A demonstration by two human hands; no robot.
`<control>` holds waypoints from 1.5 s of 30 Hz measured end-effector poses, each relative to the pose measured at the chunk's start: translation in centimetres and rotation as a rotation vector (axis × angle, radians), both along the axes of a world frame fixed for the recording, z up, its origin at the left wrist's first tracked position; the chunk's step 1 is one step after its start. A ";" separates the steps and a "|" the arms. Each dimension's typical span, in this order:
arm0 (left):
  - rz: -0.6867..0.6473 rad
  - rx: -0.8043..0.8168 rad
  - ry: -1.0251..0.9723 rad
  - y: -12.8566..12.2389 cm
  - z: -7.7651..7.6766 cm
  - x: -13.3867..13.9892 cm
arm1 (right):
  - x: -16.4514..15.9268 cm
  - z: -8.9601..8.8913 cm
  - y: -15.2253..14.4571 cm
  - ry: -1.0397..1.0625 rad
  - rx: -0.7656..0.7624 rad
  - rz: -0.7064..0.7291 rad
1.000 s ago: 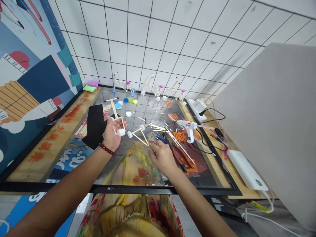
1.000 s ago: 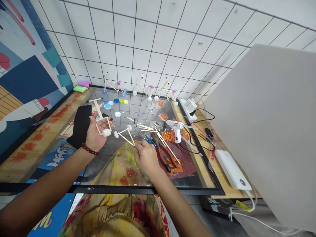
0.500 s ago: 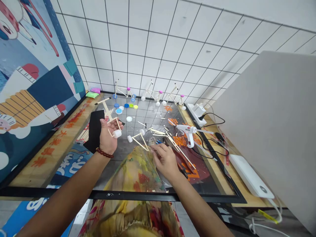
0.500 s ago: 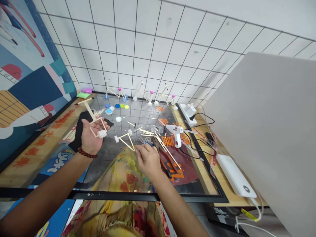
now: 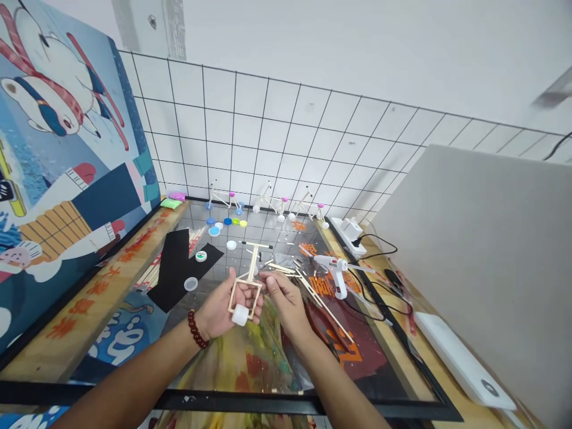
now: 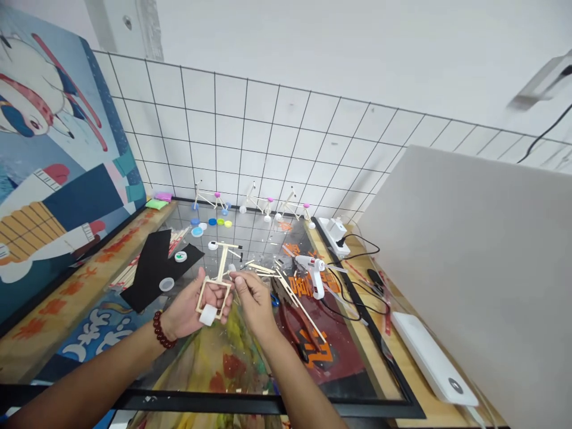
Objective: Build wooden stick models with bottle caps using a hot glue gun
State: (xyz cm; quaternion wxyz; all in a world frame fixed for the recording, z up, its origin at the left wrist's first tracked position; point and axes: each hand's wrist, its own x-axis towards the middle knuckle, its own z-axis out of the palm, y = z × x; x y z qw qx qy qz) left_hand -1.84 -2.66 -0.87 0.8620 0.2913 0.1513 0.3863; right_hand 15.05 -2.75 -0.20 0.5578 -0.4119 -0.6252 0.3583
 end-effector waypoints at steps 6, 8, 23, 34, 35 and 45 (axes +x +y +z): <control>-0.126 -0.028 0.079 -0.7 -1.3 0.8 | 0.6 -0.1 -0.5 0.090 -0.136 0.021; -0.157 -0.028 0.075 -0.8 -1.5 1.0 | 0.7 0.3 -0.6 0.117 -0.150 0.010; -0.287 0.024 0.099 -1.2 -0.9 0.8 | 0.2 1.1 -0.9 0.360 -0.390 0.074; 0.401 0.098 0.065 0.8 3.8 -3.3 | 3.7 1.2 1.4 0.483 -0.189 -0.218; 0.486 0.069 0.067 1.2 4.2 -3.8 | 3.9 1.1 1.6 0.514 -0.193 -0.223; 0.694 -0.012 0.186 2.5 3.6 -3.9 | 5.6 1.0 2.1 0.287 -0.014 -0.390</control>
